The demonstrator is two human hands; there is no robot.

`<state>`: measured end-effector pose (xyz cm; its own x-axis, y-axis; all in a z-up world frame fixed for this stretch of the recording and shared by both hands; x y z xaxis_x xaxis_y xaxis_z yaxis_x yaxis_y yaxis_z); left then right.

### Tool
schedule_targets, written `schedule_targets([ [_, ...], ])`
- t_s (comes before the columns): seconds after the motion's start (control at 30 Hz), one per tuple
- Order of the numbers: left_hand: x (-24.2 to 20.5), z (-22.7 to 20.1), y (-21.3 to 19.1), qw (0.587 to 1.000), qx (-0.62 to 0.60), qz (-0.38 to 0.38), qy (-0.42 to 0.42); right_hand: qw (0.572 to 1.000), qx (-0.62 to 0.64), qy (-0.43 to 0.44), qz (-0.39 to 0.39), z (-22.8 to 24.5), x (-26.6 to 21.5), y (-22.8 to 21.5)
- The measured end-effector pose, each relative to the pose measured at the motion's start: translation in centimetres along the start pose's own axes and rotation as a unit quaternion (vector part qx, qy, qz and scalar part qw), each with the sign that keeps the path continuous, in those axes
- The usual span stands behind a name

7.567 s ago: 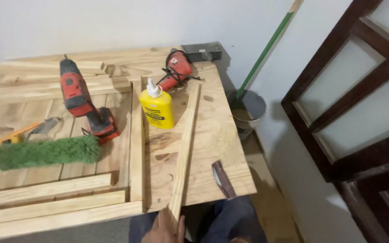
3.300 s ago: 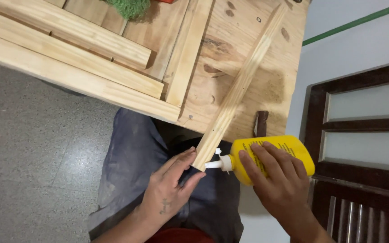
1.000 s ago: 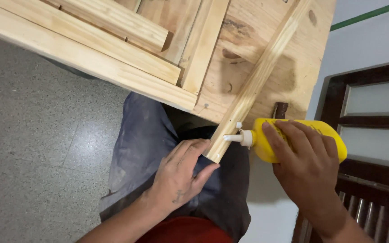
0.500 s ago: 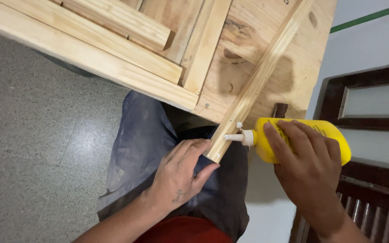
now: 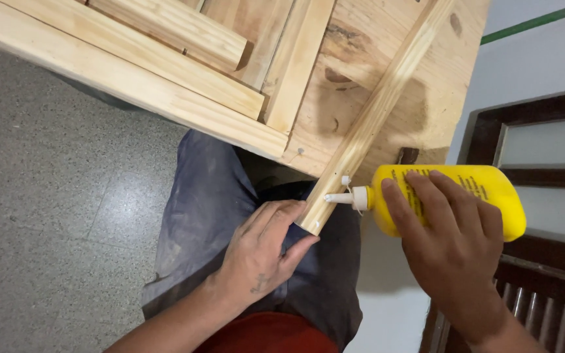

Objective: Applying wood glue to a wooden strip and sanding the edges of another wooden piece on a workbench.

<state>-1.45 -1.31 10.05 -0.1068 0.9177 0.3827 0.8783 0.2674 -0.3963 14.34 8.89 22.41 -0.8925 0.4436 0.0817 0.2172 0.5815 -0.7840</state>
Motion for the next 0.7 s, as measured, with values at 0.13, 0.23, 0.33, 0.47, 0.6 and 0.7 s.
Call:
schedule_targets([
  [0.13, -0.1, 0.1, 0.1, 1.0, 0.006, -0.001, 0.0, 1.0, 0.012, 0.0, 0.003, -0.2, -0.2, 0.3],
  [0.23, -0.1, 0.0, 0.0, 1.0, -0.003, -0.002, 0.001, 0.997, 0.075, 0.019, 0.013, -0.7, -0.9, 1.7],
  [0.33, 0.0, 0.1, 0.0, 1.0, -0.003, -0.002, 0.0, 0.991, 0.12, 0.043, 0.029, -1.0, -1.1, 2.4],
  [0.47, -0.1, 0.3, 0.3, 1.0, -0.005, 0.002, -0.011, 0.988, 0.137, 0.048, 0.051, -1.1, -1.3, 3.0],
  [0.6, -0.2, 0.4, 0.4, 1.0, -0.01, 0.001, -0.013, 0.991, 0.12, 0.042, 0.049, -1.0, -1.0, 2.9],
  [0.7, -0.1, 0.3, 0.2, 1.0, -0.009, -0.001, -0.014, 0.995, 0.088, 0.035, 0.037, -0.9, -0.7, 2.7],
])
Point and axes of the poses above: each hand's wrist, its own x-axis towards the middle knuckle, its own y-axis out of the palm, z = x × y, the point moved 4 cm from there along x, towards the middle knuckle, and after that the axes turned 10 degrees about z, right-handed, at the moved point
